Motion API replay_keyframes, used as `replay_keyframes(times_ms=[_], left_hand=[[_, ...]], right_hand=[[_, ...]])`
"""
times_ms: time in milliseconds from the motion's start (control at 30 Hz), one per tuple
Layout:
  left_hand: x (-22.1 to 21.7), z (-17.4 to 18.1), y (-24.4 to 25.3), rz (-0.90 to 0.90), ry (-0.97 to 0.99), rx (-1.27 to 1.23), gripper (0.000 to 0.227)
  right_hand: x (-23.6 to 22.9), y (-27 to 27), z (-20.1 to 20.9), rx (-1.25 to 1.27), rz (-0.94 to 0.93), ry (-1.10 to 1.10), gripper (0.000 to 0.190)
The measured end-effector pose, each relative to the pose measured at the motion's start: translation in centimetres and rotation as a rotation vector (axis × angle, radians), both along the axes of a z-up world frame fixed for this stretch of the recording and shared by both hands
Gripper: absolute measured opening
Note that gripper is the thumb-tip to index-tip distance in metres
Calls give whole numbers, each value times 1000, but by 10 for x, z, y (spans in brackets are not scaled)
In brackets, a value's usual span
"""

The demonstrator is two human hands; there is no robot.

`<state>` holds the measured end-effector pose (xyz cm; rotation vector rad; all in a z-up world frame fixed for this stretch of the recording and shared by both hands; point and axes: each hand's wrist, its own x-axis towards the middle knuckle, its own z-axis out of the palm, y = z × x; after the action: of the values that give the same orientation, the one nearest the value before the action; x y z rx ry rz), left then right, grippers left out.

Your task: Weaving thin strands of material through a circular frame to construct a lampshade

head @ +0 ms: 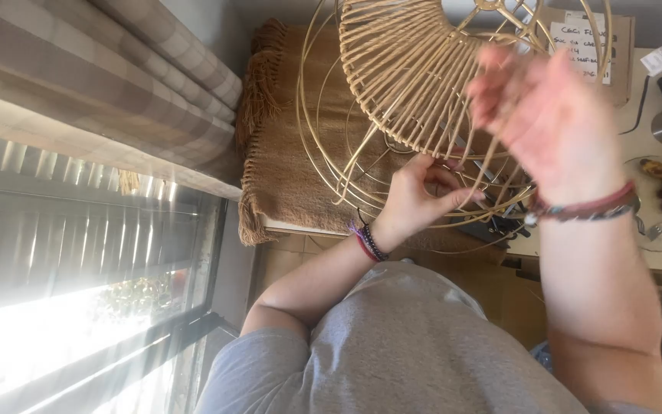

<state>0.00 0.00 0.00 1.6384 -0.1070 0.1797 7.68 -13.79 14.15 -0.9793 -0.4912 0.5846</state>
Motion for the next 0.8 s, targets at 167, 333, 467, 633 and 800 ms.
replay_keyframes(times_ms=[167,333,467,633,800], left_hand=[[2,-6,1,18,3,15,43],[8,-16,-1,25,116,-94,26],[3,-25,-7,-22,115,-117,24],[-1,-16,-3,-203,233,-435,24],[-13,-9,-9,-215,340,-828,23]], right_hand=[[23,-50,19,-294,-338,-216,44],[-72,-28,19,-919,-527,-640,32],[-90,-44,-48,-1423,-745,-1149,51],[-80,-51,-67,-1550,-924,-1483,61],[-60,-76,-144,-1336,-767,-1677,56]])
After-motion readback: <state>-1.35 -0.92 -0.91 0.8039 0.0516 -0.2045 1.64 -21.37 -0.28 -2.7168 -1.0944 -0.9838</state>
